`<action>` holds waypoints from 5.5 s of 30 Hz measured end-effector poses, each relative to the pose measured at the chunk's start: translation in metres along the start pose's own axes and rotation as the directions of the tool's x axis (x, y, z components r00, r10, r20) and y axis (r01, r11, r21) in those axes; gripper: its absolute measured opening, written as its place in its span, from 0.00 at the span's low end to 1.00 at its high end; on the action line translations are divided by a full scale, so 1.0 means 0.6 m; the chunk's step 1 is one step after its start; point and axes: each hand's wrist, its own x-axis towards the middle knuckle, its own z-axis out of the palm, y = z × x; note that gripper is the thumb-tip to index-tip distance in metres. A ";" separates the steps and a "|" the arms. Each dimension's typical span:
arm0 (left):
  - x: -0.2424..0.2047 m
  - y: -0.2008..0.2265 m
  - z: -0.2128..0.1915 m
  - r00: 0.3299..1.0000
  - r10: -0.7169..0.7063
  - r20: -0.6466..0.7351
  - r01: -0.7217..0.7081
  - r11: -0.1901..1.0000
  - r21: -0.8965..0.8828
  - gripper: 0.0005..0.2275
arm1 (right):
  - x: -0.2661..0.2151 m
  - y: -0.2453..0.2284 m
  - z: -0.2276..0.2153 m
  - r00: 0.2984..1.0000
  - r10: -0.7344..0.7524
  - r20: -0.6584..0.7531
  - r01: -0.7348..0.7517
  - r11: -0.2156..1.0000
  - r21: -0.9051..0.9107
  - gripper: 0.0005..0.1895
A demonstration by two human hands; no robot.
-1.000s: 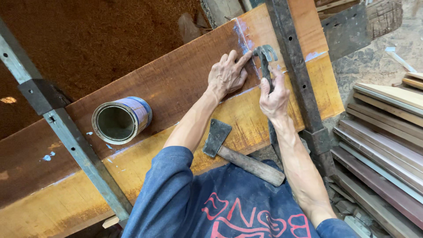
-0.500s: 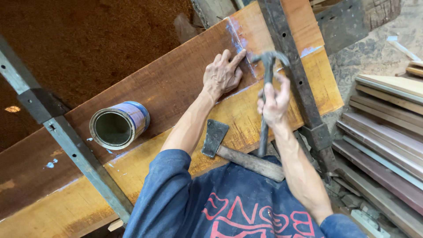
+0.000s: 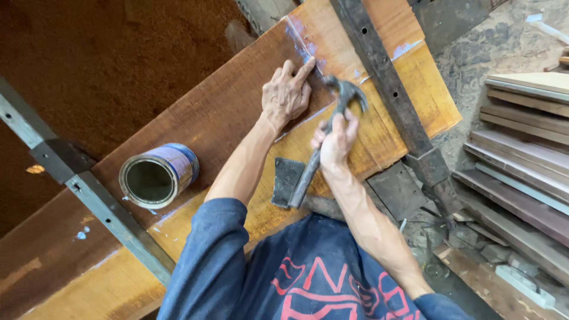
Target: The person hammers nails into a wooden plank clamped to a workbench, then uses a metal bar to apply pressure and tighten the assembly. The person also retrieves a small wooden block and adjusts the clamp.
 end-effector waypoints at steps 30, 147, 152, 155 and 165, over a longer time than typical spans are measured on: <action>0.001 -0.017 0.031 0.993 0.005 -0.119 -0.008 1.000 -0.024 0.26 | 0.052 -0.101 -0.020 0.557 -0.394 0.731 0.787 -0.031 -0.617 0.17; 0.002 -0.013 0.027 0.985 -0.144 -0.097 0.125 0.975 -0.185 0.22 | 0.068 -0.121 0.043 0.516 -0.421 0.746 0.834 0.048 -0.549 0.14; 0.012 -0.012 0.019 0.985 -0.160 -0.058 0.149 0.975 -0.167 0.21 | 0.088 -0.123 0.059 0.466 -0.419 0.780 0.856 -0.012 -0.517 0.15; 0.023 -0.019 0.020 0.985 -0.129 -0.116 0.110 0.981 -0.160 0.21 | 0.101 -0.124 0.067 0.468 -0.451 0.760 0.857 0.020 -0.516 0.14; 0.025 -0.022 0.016 0.984 -0.136 -0.112 0.117 0.980 -0.161 0.20 | 0.102 -0.110 0.079 0.449 -0.430 0.783 0.863 -0.017 -0.504 0.15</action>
